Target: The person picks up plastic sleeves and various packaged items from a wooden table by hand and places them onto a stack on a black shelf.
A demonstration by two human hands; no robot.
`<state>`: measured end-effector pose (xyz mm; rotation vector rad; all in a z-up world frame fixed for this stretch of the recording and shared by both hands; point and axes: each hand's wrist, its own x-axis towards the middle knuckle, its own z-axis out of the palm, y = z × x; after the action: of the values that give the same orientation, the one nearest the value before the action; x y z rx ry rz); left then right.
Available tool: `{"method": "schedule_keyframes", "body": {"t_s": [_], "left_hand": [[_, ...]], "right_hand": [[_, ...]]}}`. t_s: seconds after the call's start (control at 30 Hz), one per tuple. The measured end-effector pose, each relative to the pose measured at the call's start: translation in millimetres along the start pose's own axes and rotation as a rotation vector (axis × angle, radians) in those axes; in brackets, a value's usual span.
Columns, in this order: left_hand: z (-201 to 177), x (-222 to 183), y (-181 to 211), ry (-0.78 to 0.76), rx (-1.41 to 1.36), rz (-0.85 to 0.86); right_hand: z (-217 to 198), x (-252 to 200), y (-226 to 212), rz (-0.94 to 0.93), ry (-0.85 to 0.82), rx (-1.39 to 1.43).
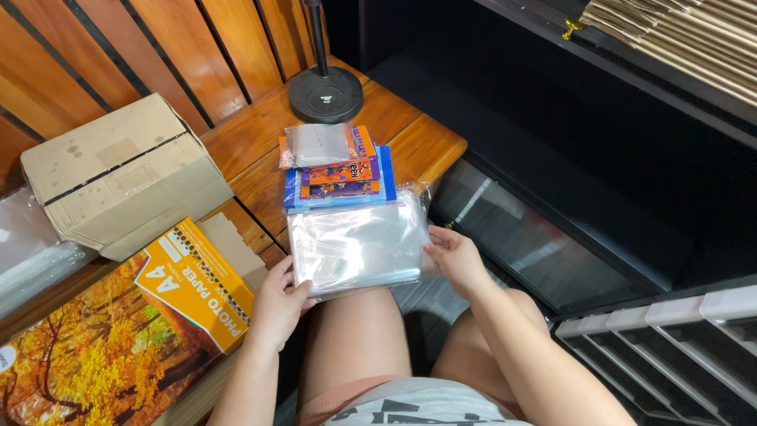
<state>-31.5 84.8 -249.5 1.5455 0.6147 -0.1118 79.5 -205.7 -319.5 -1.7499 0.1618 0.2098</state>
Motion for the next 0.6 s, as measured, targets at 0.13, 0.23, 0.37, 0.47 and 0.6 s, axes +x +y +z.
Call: {"method": "schedule_keyframes", "body": {"t_s": [0.13, 0.23, 0.37, 0.47, 0.6], "left_hand": [[0, 2, -2, -0.014, 0.017, 0.009], [-2, 8, -9, -0.015, -0.009, 0.008], [-4, 12, -18, -0.019, -0.012, 0.020], [-9, 27, -43, -0.009, -0.167, -0.002], [-10, 23, -54, -0.075, -0.200, 0.049]], "right_hand": [[-10, 5, 5, 0.153, -0.081, 0.279], [-3, -2, -3, 0.218, -0.104, 0.354], [-11, -9, 3, 0.216, -0.128, 0.386], [-29, -12, 16, 0.161, -0.350, 0.419], [-43, -37, 22, 0.155, -0.276, 0.434]]}}
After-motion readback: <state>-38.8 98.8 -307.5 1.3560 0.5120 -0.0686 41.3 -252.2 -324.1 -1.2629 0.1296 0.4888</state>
